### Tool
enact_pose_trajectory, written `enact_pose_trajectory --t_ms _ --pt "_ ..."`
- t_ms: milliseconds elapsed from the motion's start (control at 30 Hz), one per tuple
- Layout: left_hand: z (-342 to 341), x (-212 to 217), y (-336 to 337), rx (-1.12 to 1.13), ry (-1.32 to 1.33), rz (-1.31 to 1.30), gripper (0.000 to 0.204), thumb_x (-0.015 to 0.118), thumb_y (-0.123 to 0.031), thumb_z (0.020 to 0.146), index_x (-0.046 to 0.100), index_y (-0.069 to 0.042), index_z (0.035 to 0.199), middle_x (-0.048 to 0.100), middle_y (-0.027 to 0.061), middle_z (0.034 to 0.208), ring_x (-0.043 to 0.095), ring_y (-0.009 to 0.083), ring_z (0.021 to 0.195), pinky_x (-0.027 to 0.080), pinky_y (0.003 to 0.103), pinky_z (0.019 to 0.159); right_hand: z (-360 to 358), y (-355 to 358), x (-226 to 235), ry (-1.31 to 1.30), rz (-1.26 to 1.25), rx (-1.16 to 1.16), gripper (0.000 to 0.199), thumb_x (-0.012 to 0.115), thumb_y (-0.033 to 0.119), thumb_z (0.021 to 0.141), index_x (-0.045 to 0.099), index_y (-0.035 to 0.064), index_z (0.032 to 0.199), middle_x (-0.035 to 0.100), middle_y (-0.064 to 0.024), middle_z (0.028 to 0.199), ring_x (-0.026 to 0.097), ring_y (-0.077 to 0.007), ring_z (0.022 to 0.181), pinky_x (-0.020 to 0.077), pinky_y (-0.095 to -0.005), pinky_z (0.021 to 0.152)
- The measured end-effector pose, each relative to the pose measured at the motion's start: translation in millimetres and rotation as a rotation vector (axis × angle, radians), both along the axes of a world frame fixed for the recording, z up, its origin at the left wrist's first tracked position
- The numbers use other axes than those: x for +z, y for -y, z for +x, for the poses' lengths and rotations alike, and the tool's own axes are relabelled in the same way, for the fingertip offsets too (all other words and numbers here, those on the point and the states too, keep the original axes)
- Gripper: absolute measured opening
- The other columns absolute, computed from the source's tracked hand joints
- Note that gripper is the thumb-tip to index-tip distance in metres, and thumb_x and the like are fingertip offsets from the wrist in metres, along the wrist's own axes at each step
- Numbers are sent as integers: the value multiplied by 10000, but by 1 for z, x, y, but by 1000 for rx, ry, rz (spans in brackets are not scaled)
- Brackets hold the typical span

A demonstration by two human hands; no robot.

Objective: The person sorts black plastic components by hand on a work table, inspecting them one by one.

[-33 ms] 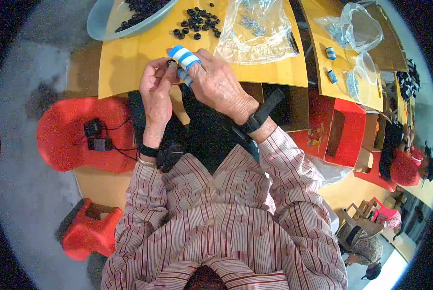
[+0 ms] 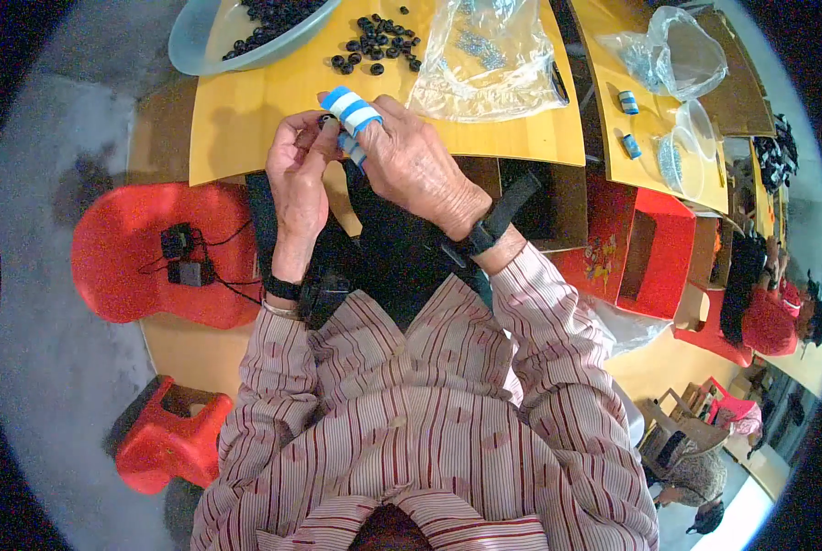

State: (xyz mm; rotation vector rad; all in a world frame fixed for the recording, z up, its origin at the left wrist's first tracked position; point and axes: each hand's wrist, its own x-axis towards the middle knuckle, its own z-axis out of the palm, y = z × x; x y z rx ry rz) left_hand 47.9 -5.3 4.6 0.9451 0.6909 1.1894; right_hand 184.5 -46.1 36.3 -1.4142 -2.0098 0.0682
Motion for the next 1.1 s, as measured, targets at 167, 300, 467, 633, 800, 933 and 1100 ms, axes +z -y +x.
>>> enact_pose_trajectory --t_ms 167,300,467,633,800,933,1100 --pt "-13 8 8 -5 -46 50 139 587 -5 879 524 -7 1003 557 7 806 534 58 713 460 211 653 -11 13 8 -61 7 29 693 648 -69 697 429 80 1338 625 -97 942 614 -285 853 519 -364 742" --pt "-16 27 17 15 -38 59 131 590 -19 882 528 -9 998 569 17 817 545 70 707 466 217 659 -11 19 17 -165 83 37 657 677 -39 705 452 80 1311 620 -95 940 604 -288 839 514 -364 731" --pt "-20 44 30 19 99 0 149 613 -52 881 539 -14 1005 589 29 848 558 82 707 470 237 667 -20 37 32 -356 107 8 577 708 5 705 526 91 1245 635 -63 887 591 -277 826 499 -365 715" --pt "-20 52 41 -2 89 12 164 619 -51 877 540 -8 1014 578 24 856 557 82 726 467 232 676 -22 43 36 -300 212 17 545 706 5 700 555 91 1217 634 -60 886 585 -253 803 495 -342 694" --pt "-19 54 50 -19 73 43 168 613 -34 873 535 -1 1018 568 21 845 549 79 729 461 217 679 -21 51 34 -351 224 12 510 698 -2 696 582 86 1185 632 -65 885 579 -258 783 493 -339 673" --pt "-19 52 51 -41 26 93 171 607 -18 870 529 10 1020 581 35 856 561 83 757 468 216 705 -15 55 33 -458 119 18 448 685 -3 748 583 72 1178 632 -56 881 604 -207 777 510 -307 701" --pt "-23 52 49 -93 -126 216 190 608 -30 874 545 6 1050 606 53 887 577 107 801 459 235 739 3 54 42 -618 12 40 426 676 8 788 574 59 1199 639 -33 910 616 -142 758 520 -263 716"
